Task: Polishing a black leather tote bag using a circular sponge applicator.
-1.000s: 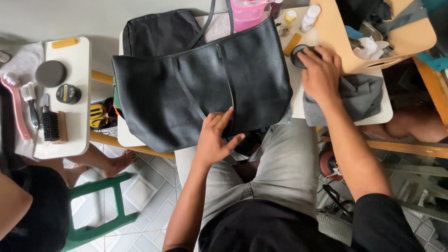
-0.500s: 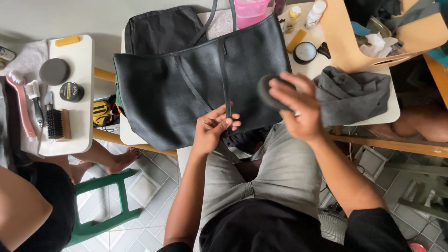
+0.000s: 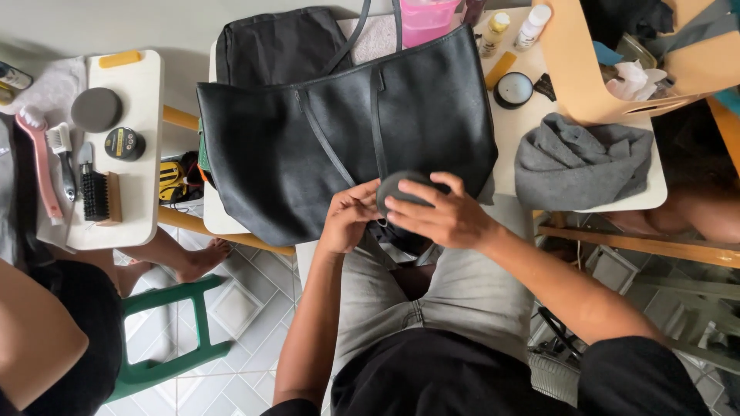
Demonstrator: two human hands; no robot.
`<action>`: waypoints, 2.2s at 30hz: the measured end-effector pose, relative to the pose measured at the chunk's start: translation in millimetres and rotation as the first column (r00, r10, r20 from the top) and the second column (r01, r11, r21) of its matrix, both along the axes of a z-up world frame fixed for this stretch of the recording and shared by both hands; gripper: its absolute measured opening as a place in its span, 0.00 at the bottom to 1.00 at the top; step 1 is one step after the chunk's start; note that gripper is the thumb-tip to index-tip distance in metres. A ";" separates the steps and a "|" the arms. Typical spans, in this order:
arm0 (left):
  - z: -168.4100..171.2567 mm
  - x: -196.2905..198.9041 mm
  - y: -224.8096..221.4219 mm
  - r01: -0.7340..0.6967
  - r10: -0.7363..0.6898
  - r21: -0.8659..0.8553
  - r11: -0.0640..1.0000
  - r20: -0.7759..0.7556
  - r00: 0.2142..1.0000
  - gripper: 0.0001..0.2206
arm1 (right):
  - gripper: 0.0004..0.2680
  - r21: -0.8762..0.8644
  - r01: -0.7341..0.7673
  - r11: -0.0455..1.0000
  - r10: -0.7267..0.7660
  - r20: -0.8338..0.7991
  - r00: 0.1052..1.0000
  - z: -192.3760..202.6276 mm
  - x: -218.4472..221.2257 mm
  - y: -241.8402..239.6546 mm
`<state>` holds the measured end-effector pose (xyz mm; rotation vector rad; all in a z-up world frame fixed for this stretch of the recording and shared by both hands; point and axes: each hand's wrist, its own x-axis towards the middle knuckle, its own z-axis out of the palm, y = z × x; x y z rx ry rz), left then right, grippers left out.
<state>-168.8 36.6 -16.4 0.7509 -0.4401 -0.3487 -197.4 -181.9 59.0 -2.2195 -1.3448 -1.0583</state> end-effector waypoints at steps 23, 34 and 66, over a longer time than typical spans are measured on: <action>8.0 -5.7 -1.1 -0.081 0.080 -0.002 0.997 -0.128 0.988 0.22 | 0.13 0.178 0.078 0.981 -0.072 -0.041 0.997 -33.8 -33.5 15.7; 82.4 -20.9 17.1 -0.468 0.146 0.553 0.690 0.527 0.837 0.30 | 0.13 0.491 0.074 0.868 0.095 -0.311 0.946 -41.1 -39.9 -68.7; 41.0 34.0 10.8 -0.111 0.140 0.155 0.982 -0.186 0.973 0.17 | 0.09 0.308 -0.119 0.944 0.176 -0.165 0.971 72.2 53.2 0.0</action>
